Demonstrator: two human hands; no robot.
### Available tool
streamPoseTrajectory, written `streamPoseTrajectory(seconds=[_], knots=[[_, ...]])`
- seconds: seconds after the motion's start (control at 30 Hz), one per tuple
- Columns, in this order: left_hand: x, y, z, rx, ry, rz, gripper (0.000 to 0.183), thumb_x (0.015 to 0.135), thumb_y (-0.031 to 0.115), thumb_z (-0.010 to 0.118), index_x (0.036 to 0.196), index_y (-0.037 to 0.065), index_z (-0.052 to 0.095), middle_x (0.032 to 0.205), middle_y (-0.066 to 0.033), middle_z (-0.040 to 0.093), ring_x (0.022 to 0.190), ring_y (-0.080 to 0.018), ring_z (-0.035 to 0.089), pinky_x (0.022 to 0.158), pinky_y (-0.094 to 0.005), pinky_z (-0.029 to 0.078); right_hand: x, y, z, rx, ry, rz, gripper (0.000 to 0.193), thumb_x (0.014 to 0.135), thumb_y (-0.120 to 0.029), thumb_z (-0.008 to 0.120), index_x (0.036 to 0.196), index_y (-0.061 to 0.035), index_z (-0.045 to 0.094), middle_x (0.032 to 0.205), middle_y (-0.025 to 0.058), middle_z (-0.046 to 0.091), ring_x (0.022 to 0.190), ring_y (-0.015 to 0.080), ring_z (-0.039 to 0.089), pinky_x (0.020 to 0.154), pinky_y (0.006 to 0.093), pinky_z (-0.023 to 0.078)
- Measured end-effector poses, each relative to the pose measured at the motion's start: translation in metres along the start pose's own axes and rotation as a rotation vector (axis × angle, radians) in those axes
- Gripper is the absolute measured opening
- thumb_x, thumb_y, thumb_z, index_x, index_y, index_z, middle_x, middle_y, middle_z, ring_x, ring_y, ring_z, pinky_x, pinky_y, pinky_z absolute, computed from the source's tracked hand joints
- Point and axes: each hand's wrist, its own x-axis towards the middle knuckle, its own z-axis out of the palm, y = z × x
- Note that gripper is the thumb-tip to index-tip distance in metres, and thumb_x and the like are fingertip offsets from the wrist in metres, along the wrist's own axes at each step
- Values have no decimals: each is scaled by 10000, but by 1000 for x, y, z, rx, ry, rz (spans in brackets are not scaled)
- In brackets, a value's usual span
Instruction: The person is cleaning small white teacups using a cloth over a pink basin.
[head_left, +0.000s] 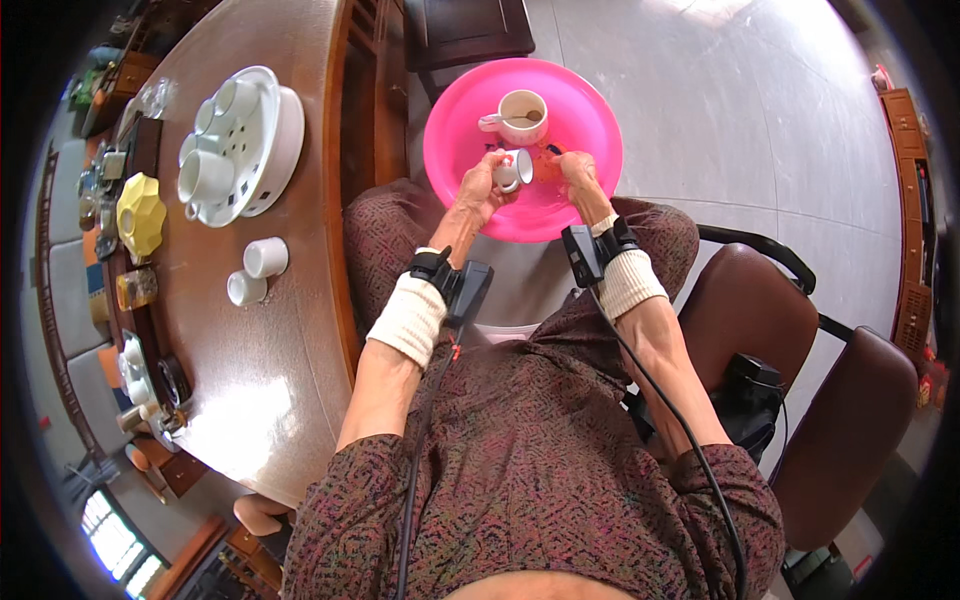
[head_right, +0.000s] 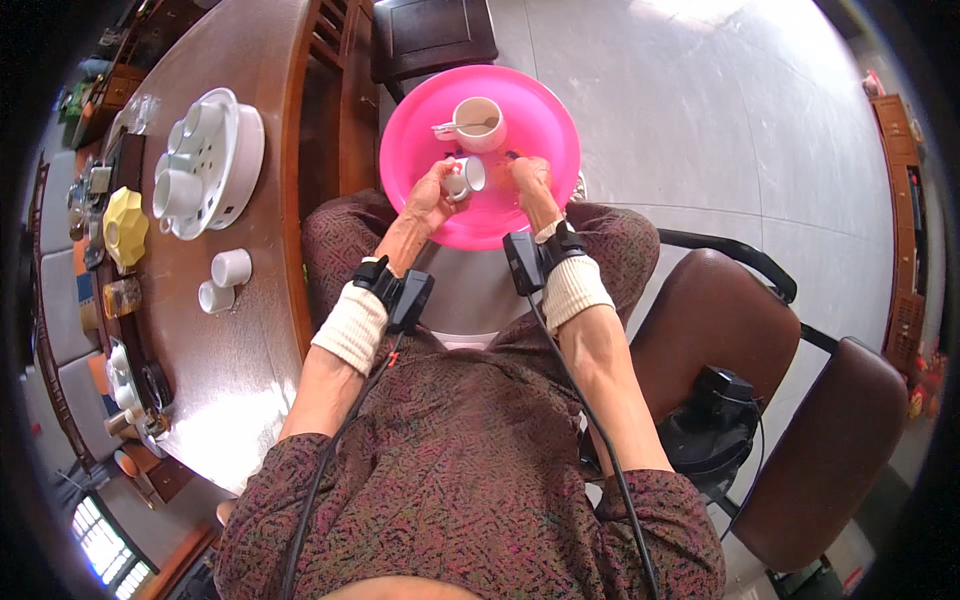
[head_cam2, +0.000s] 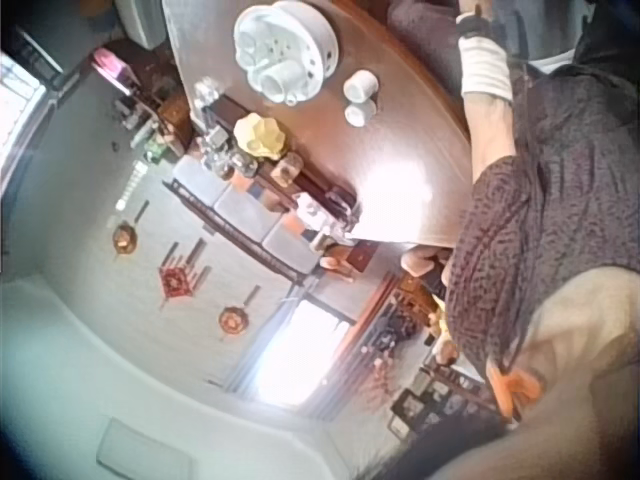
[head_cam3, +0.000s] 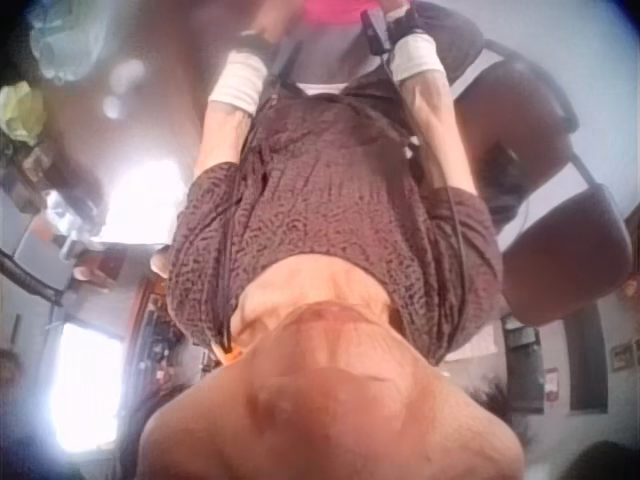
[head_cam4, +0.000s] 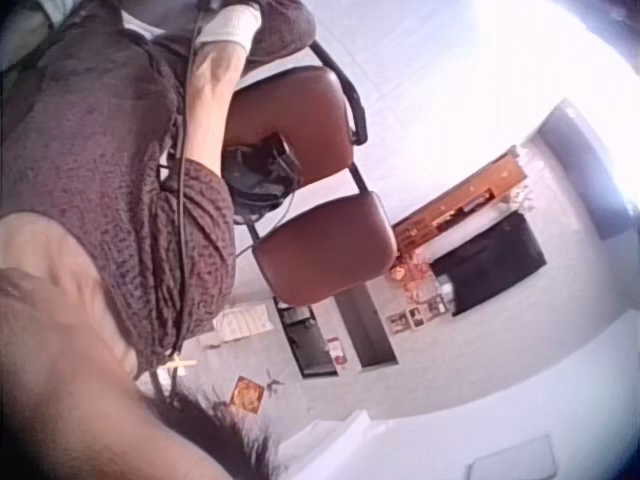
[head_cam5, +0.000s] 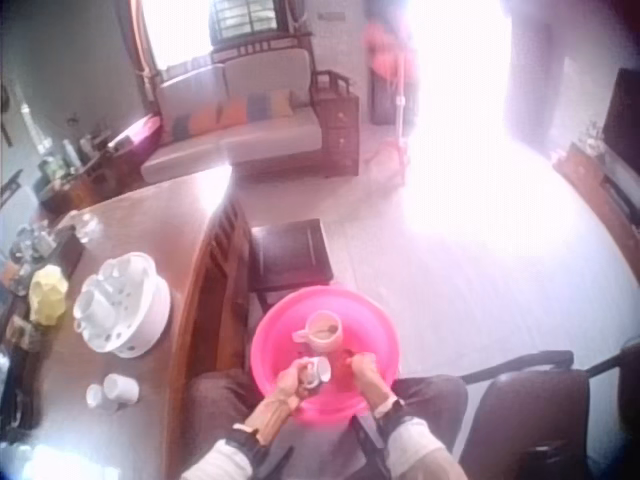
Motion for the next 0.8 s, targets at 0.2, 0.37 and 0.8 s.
streamPoseTrajectory(seconds=[0.2, 0.37, 0.8], knots=[[48, -41, -9, 160, 251, -70, 296, 813, 337, 543, 937, 71, 583, 761, -76, 606, 605, -188, 591, 416, -314, 423, 6, -4, -3, 227, -183, 285, 176, 736, -101, 614, 874, 6, 644, 705, 64, 615, 573, 173, 568, 509, 290, 461], [58, -24, -15, 95, 191, -137, 311, 823, 355, 518, 922, 68, 585, 693, -76, 591, 531, -188, 555, 380, -310, 393, -34, -11, 25, -242, -188, -216, 305, 822, -231, 554, 922, 52, 609, 807, 134, 646, 734, 210, 615, 680, 329, 480], [9, 17, 35, 218, 205, 72, 481, 911, 501, 330, 945, 74, 549, 858, -121, 596, 677, -244, 596, 510, -360, 485, -48, -41, 2, -223, -613, -427, 277, 911, -227, 473, 988, 27, 554, 833, 42, 593, 710, 101, 530, 656, 271, 436]])
